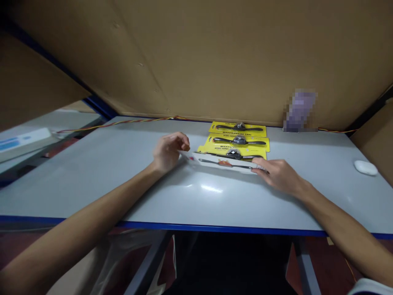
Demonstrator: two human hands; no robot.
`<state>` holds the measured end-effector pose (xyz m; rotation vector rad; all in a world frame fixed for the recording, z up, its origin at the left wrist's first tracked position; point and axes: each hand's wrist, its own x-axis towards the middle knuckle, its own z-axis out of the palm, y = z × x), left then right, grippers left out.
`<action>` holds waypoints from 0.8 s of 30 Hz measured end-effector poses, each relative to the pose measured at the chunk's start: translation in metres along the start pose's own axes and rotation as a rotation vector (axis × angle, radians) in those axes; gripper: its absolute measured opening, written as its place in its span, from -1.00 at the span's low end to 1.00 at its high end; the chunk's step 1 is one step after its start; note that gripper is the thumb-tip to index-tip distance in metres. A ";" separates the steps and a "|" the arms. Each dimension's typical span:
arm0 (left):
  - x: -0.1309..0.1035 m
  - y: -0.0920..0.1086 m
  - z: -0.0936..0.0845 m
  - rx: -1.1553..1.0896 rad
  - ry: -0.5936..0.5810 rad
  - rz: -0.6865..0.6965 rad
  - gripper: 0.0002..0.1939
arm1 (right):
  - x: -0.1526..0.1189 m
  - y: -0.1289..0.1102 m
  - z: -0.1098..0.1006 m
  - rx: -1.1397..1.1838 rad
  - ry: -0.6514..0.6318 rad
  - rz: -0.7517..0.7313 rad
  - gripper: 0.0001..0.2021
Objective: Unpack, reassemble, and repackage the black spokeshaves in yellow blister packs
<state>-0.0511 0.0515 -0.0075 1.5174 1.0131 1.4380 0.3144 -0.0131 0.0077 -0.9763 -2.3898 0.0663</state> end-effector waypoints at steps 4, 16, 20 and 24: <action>0.005 -0.002 -0.010 0.150 0.013 0.081 -0.62 | -0.003 0.009 -0.013 -0.260 0.003 -0.190 -0.76; -0.008 0.008 0.002 0.828 -0.560 0.369 -0.64 | 0.000 0.010 -0.004 0.095 -0.045 0.058 -0.81; -0.005 0.005 -0.004 0.865 -0.537 0.347 -0.62 | 0.004 0.020 -0.003 0.233 0.128 0.228 -0.87; -0.004 0.006 -0.006 0.893 -0.539 0.342 -0.60 | 0.004 0.017 -0.001 0.318 0.144 0.236 -0.75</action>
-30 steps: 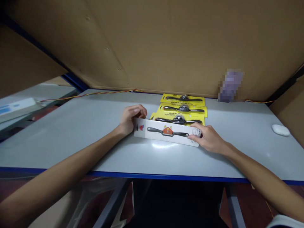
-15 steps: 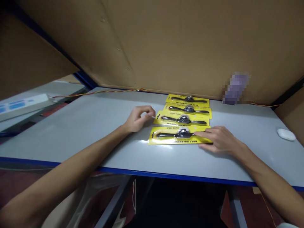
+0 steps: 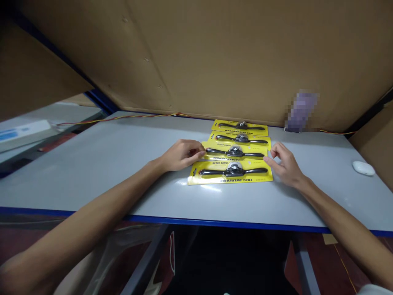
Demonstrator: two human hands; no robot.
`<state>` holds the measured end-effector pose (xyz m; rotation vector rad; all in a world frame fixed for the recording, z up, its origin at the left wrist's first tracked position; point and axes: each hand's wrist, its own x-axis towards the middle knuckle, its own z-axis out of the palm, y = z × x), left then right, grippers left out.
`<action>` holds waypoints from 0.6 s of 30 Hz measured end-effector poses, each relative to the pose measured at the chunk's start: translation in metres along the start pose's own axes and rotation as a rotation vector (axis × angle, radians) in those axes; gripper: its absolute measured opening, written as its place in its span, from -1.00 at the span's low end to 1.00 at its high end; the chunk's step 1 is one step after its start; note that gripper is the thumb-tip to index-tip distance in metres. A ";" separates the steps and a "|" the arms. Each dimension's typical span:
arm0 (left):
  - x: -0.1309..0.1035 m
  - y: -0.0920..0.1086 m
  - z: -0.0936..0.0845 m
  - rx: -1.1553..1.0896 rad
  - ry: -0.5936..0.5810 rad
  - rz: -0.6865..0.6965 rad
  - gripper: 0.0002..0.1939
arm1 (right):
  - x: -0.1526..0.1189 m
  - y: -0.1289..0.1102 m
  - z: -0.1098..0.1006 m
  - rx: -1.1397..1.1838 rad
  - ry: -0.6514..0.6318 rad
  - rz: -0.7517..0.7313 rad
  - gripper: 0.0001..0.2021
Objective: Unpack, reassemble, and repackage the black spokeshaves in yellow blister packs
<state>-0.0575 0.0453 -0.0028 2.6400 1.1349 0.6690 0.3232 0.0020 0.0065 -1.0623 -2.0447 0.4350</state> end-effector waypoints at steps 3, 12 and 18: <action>0.000 0.001 -0.002 0.018 -0.030 -0.001 -0.61 | -0.001 -0.008 0.006 0.019 -0.062 -0.003 -0.79; 0.001 0.039 0.006 0.185 -0.046 0.292 -0.53 | -0.002 -0.016 0.014 -0.162 -0.229 0.022 -0.72; 0.003 0.067 0.025 0.261 -0.122 0.394 -0.65 | -0.001 -0.024 0.021 -0.276 -0.322 -0.080 -0.81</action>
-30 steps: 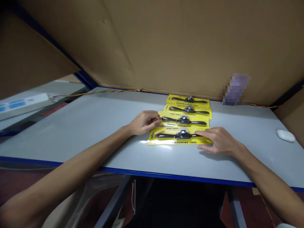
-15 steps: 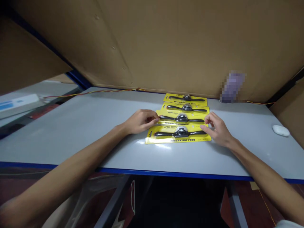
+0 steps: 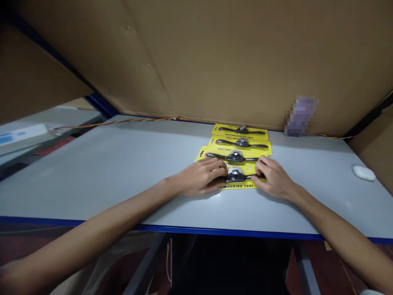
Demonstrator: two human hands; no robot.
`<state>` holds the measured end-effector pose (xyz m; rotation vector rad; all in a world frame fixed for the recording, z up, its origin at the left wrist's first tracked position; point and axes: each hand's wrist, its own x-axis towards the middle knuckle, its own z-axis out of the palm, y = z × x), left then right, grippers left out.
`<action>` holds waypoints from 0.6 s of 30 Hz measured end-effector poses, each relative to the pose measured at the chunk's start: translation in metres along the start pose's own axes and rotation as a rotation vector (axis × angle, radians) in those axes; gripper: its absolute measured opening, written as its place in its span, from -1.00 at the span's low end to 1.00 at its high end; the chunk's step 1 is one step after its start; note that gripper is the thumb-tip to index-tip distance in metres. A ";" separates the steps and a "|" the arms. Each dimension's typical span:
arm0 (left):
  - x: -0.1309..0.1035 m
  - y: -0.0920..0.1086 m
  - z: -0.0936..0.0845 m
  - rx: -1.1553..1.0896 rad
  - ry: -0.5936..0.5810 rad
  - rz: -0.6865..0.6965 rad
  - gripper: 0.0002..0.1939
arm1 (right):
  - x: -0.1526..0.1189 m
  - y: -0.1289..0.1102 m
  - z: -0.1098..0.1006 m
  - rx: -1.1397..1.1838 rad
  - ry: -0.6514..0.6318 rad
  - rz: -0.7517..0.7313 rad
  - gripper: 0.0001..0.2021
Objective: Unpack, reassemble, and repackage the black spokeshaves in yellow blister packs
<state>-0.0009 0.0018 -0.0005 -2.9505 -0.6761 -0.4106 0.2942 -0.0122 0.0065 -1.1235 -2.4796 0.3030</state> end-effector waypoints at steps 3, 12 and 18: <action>0.000 0.006 0.001 -0.129 0.055 0.049 -0.71 | 0.001 -0.003 0.001 0.027 -0.010 -0.023 -0.80; -0.010 0.004 -0.010 -0.019 -0.015 -0.054 -0.50 | -0.005 0.004 0.001 -0.135 0.028 -0.026 -0.74; -0.012 0.002 -0.004 -0.043 -0.062 0.009 -0.60 | -0.001 0.001 0.000 -0.068 -0.035 -0.066 -0.84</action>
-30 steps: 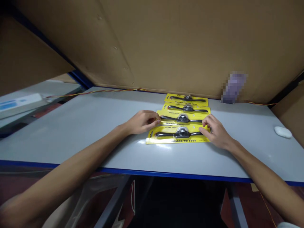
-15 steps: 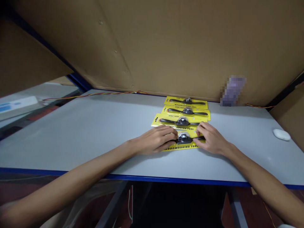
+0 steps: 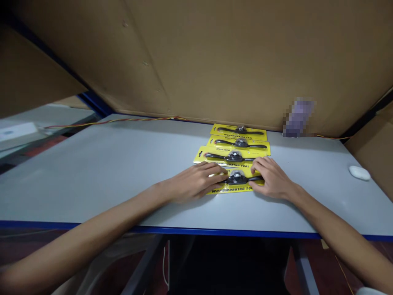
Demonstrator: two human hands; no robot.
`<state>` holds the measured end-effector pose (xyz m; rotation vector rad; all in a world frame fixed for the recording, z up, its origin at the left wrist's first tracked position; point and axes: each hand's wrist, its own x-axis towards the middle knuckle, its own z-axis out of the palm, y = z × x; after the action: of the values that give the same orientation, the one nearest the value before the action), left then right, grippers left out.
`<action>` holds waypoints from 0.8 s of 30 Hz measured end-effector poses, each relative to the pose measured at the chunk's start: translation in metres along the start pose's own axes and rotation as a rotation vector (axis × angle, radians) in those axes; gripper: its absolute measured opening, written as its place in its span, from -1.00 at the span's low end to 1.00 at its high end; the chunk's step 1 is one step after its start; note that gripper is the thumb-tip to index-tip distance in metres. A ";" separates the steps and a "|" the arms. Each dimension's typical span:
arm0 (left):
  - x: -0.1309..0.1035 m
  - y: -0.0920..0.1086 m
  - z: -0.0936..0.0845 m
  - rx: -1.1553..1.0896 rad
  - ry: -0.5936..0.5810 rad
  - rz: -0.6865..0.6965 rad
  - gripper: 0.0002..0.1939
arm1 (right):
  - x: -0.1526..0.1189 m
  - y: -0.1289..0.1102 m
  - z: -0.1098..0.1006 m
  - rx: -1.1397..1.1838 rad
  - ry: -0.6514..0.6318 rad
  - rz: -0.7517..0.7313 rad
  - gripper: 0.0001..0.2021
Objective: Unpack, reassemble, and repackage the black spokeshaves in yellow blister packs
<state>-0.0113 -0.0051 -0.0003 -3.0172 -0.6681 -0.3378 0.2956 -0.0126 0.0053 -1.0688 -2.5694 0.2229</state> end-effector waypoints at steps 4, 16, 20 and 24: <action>0.002 0.000 0.010 0.017 0.085 0.077 -0.62 | -0.001 -0.012 -0.001 0.046 -0.020 0.025 -0.64; 0.010 -0.008 0.012 -0.412 0.476 -0.372 -0.49 | -0.001 -0.025 -0.003 -0.142 0.171 -0.022 -0.40; 0.010 -0.021 0.006 -1.124 0.440 -0.559 -0.38 | 0.000 -0.020 0.000 -0.226 0.305 -0.121 -0.42; 0.003 -0.028 -0.003 -1.436 0.277 -0.552 -0.39 | 0.001 -0.017 0.004 -0.227 0.336 -0.114 -0.37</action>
<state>-0.0205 0.0210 0.0028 -3.5910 -1.8250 -1.9381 0.2820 -0.0237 0.0065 -0.9366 -2.3760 -0.2623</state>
